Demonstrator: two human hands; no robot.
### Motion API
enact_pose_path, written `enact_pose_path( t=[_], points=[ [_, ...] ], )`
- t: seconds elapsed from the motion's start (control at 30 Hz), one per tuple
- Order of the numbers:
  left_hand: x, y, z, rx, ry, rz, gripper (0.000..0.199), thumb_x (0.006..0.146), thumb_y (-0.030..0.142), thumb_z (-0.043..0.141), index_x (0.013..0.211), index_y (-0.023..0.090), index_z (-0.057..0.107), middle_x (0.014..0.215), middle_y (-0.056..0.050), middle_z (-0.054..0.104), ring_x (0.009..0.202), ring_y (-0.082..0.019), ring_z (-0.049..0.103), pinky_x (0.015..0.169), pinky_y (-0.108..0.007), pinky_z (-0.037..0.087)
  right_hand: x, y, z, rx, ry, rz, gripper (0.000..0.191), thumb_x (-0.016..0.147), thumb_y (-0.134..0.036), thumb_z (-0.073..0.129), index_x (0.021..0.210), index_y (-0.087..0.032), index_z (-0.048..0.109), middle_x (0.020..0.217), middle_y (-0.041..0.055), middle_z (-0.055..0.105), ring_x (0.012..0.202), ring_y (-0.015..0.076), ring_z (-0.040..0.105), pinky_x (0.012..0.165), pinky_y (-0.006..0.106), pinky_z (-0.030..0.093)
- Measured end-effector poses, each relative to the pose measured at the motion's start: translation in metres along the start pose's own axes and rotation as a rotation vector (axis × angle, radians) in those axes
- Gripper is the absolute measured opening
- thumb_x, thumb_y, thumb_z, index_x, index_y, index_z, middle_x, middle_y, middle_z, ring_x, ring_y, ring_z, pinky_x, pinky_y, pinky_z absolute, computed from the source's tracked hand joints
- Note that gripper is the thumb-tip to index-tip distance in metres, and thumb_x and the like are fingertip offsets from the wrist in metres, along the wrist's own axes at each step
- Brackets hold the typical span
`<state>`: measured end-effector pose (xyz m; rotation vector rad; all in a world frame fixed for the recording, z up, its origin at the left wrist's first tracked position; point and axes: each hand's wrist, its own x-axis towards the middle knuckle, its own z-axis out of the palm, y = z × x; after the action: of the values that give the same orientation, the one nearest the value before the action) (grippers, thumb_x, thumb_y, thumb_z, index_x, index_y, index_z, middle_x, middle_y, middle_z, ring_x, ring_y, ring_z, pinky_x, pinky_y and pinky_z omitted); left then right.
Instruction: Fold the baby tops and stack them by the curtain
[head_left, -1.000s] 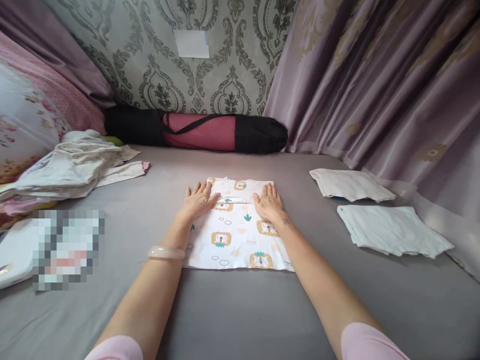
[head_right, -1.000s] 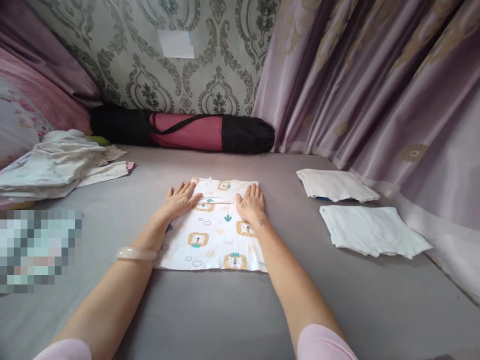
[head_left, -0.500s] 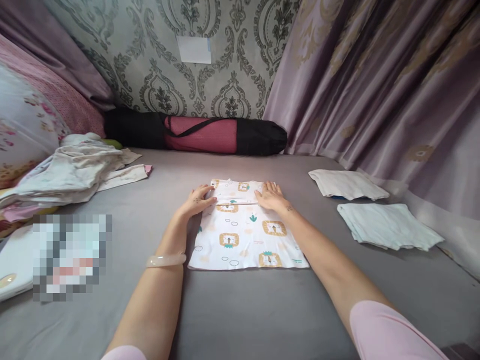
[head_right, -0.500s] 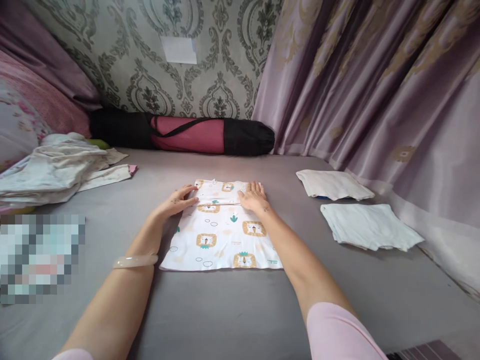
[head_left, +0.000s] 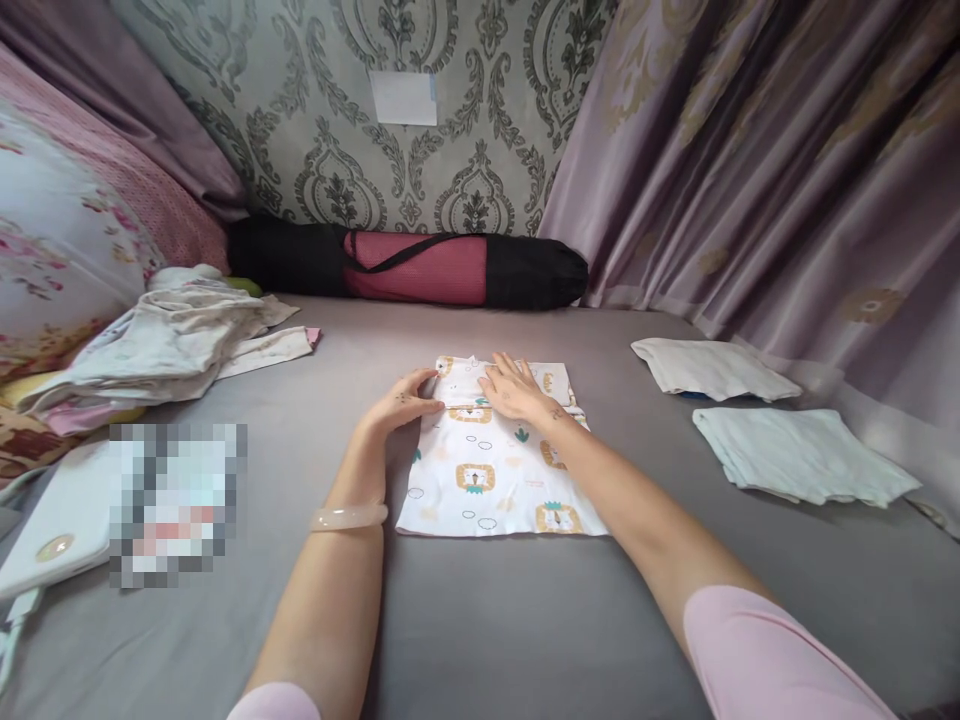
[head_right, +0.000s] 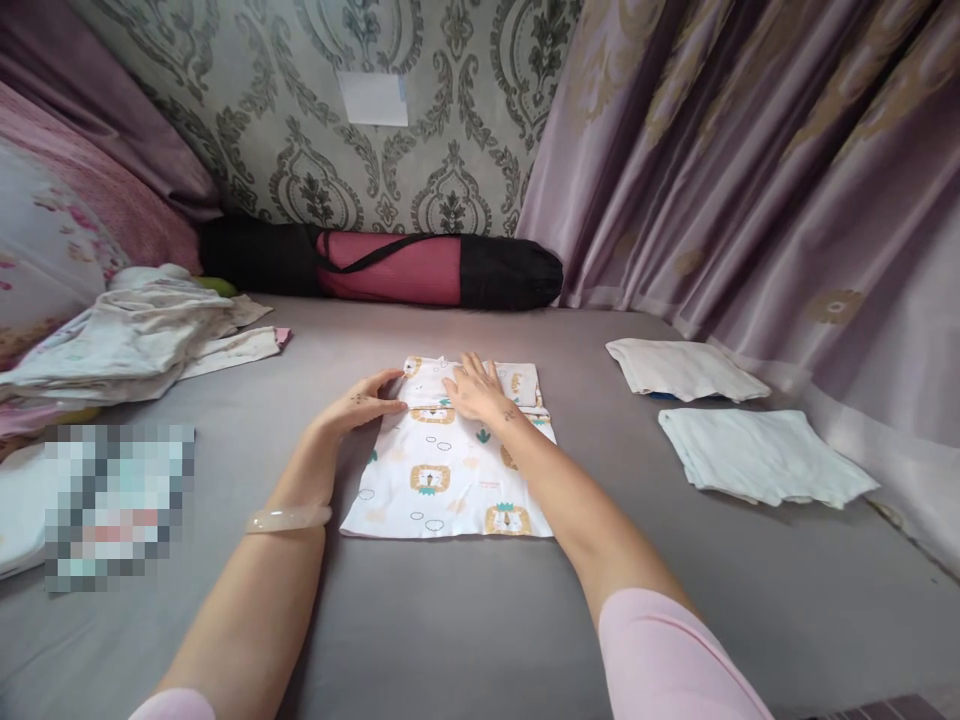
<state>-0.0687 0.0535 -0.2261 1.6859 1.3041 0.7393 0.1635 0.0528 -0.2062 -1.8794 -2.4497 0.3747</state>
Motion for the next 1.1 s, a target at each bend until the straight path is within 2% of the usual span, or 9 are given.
enact_pose_path(
  t=[0.1,0.23,0.33,0.4,0.57,0.77,0.87,0.97,1.1],
  points=[
    [0.003,-0.005,0.0,-0.062,0.039,-0.033,0.071,0.063,0.033,0.072,0.131,0.016,0.058,0.13,-0.012,0.063,0.119,-0.032,0.058,0.1,-0.041,0.047,0.01,-0.018,0.005,0.001,0.086,-0.095,0.063,0.102,-0.042,0.02,0.156,-0.012,0.027,0.165,0.01,0.011,0.152,0.0229,0.004,0.122,0.046,0.002],
    [0.009,-0.014,0.0,-0.241,0.146,-0.06,0.062,0.065,0.023,0.06,0.127,0.018,0.061,0.142,-0.012,0.056,0.132,-0.028,0.051,0.113,-0.04,0.038,0.018,-0.026,0.02,0.018,0.017,-0.132,0.065,0.102,-0.044,0.015,0.158,-0.012,0.019,0.165,0.0076,0.013,0.152,0.0213,0.006,0.122,0.046,0.003],
    [0.01,-0.017,-0.002,-0.32,0.198,-0.053,0.059,0.062,0.019,0.057,0.12,0.017,0.065,0.139,-0.012,0.059,0.133,-0.029,0.05,0.116,-0.042,0.033,0.02,-0.026,0.021,0.024,-0.024,-0.114,0.065,0.102,-0.044,0.014,0.158,-0.012,0.019,0.165,0.0076,0.014,0.152,0.022,0.006,0.122,0.047,0.003],
    [0.01,-0.017,-0.004,-0.345,0.212,-0.051,0.057,0.061,0.018,0.057,0.117,0.018,0.066,0.136,-0.012,0.062,0.132,-0.029,0.051,0.116,-0.044,0.033,0.023,-0.031,0.017,0.016,-0.023,-0.108,0.064,0.102,-0.042,0.018,0.157,-0.011,0.022,0.165,0.0095,0.014,0.152,0.0238,0.007,0.122,0.049,0.003],
    [0.01,-0.018,-0.003,-0.378,0.234,-0.045,0.053,0.061,0.017,0.056,0.113,0.018,0.067,0.134,-0.011,0.063,0.13,-0.028,0.053,0.115,-0.043,0.035,0.039,-0.062,0.025,0.025,0.133,-0.138,0.065,0.101,-0.042,0.02,0.155,-0.006,0.025,0.164,0.0112,0.015,0.152,0.0224,0.006,0.122,0.047,-0.002],
    [0.017,-0.026,-0.002,-0.419,0.274,-0.035,0.051,0.059,0.019,0.059,0.109,0.02,0.068,0.128,-0.01,0.066,0.125,-0.028,0.057,0.111,-0.04,0.041,0.053,-0.076,0.04,0.123,0.108,-0.112,0.067,0.101,-0.044,0.018,0.154,-0.004,0.026,0.163,0.0133,0.019,0.152,0.0239,0.011,0.122,0.047,0.003],
    [0.018,-0.022,0.002,-0.339,0.268,-0.031,0.053,0.064,0.024,0.06,0.117,0.019,0.065,0.126,-0.011,0.066,0.124,-0.028,0.057,0.106,-0.038,0.046,0.05,-0.064,0.033,0.211,0.065,-0.167,0.069,0.101,-0.046,0.016,0.155,-0.005,0.024,0.164,0.0126,0.018,0.152,0.0223,0.012,0.123,0.041,0.007],
    [0.017,-0.014,0.011,-0.117,0.231,0.055,0.052,0.075,0.03,0.056,0.125,0.018,0.061,0.131,-0.012,0.063,0.127,-0.028,0.055,0.105,-0.04,0.046,0.036,-0.046,0.026,0.215,0.139,-0.127,0.067,0.102,-0.045,0.016,0.156,-0.006,0.021,0.165,0.0108,0.014,0.152,0.0203,0.008,0.122,0.036,0.007],
    [0.018,-0.005,0.029,0.277,0.094,0.197,0.05,0.089,0.039,0.047,0.133,0.019,0.056,0.152,-0.013,0.045,0.145,-0.029,0.032,0.119,-0.049,0.021,0.008,-0.018,0.026,0.085,0.196,0.049,0.068,0.101,-0.043,0.021,0.155,-0.001,0.019,0.165,0.015,0.01,0.152,0.0241,0.003,0.122,0.04,0.001]
  ],
)
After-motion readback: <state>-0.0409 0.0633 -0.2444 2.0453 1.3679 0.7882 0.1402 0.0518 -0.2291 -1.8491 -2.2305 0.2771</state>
